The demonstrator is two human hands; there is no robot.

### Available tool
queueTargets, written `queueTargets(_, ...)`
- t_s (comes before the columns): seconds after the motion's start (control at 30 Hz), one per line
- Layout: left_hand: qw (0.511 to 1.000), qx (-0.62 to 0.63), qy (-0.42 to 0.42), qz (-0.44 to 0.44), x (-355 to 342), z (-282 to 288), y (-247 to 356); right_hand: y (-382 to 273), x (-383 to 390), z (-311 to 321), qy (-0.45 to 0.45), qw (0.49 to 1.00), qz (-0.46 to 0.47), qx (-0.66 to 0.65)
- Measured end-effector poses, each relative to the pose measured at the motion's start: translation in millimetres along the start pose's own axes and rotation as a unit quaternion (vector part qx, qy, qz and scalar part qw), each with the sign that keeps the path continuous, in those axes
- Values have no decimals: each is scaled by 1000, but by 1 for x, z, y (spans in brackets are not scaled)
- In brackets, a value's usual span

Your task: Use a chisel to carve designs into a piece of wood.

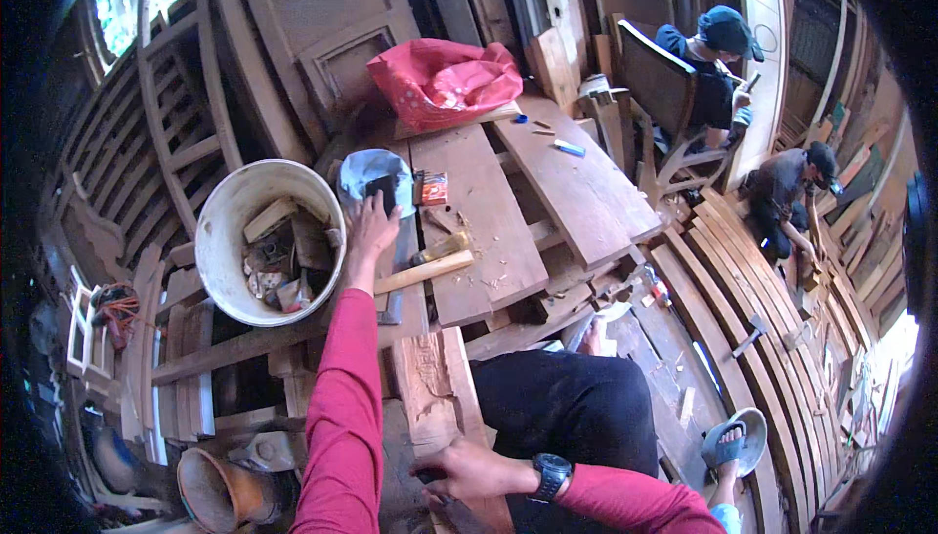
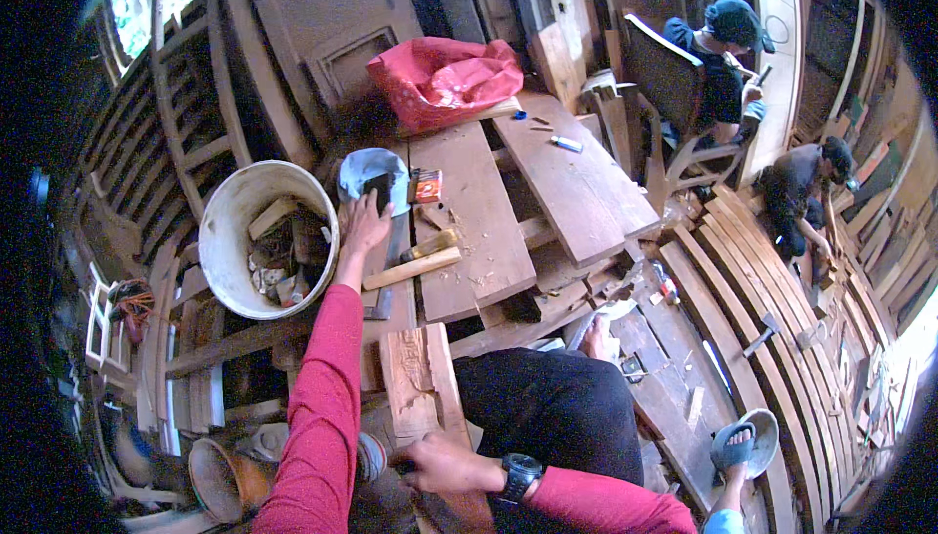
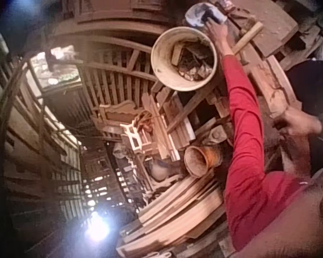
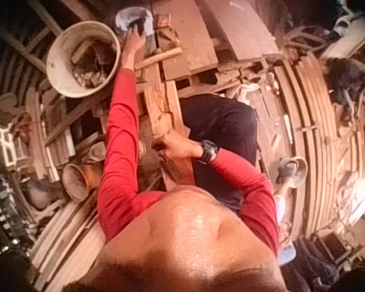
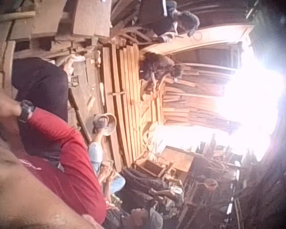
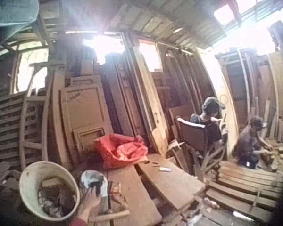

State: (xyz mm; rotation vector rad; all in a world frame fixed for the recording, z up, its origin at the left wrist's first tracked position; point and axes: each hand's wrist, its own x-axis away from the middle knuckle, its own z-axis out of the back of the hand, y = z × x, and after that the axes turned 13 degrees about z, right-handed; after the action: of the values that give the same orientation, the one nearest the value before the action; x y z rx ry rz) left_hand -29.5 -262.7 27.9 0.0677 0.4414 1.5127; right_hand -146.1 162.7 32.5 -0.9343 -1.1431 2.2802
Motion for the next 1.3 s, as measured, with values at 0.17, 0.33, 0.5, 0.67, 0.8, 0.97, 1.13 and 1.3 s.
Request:
queueTargets(0.17,999,28,-18,-13,-6,-9,-18,-22,-12,18,23,997,-65,-16)
queueTargets(0.33,999,28,-27,-8,-6,-9,-27,-29,-14,26,76,995,-58,-10)
queueTargets(0.5,997,16,-74,8,0,-4,-22,-22,-13,21,72,995,-61,18)
queueTargets(0.67,997,49,54,-34,9,5,-21,-29,-16,23,54,994,-91,11)
queueTargets(0.8,981,135,51,-126,44,10,3,-20,-12,13,53,994,-89,42)
queueTargets(0.97,956,199,-141,-162,156,39,49,-22,-12,17,132,988,-75,8)
queueTargets(1.13,964,201,-127,-123,214,41,60,-4,0,-2,80,996,-33,-3)
queueTargets(1.3,973,167,-13,-159,214,21,44,-27,-16,16,142,983,-116,18)
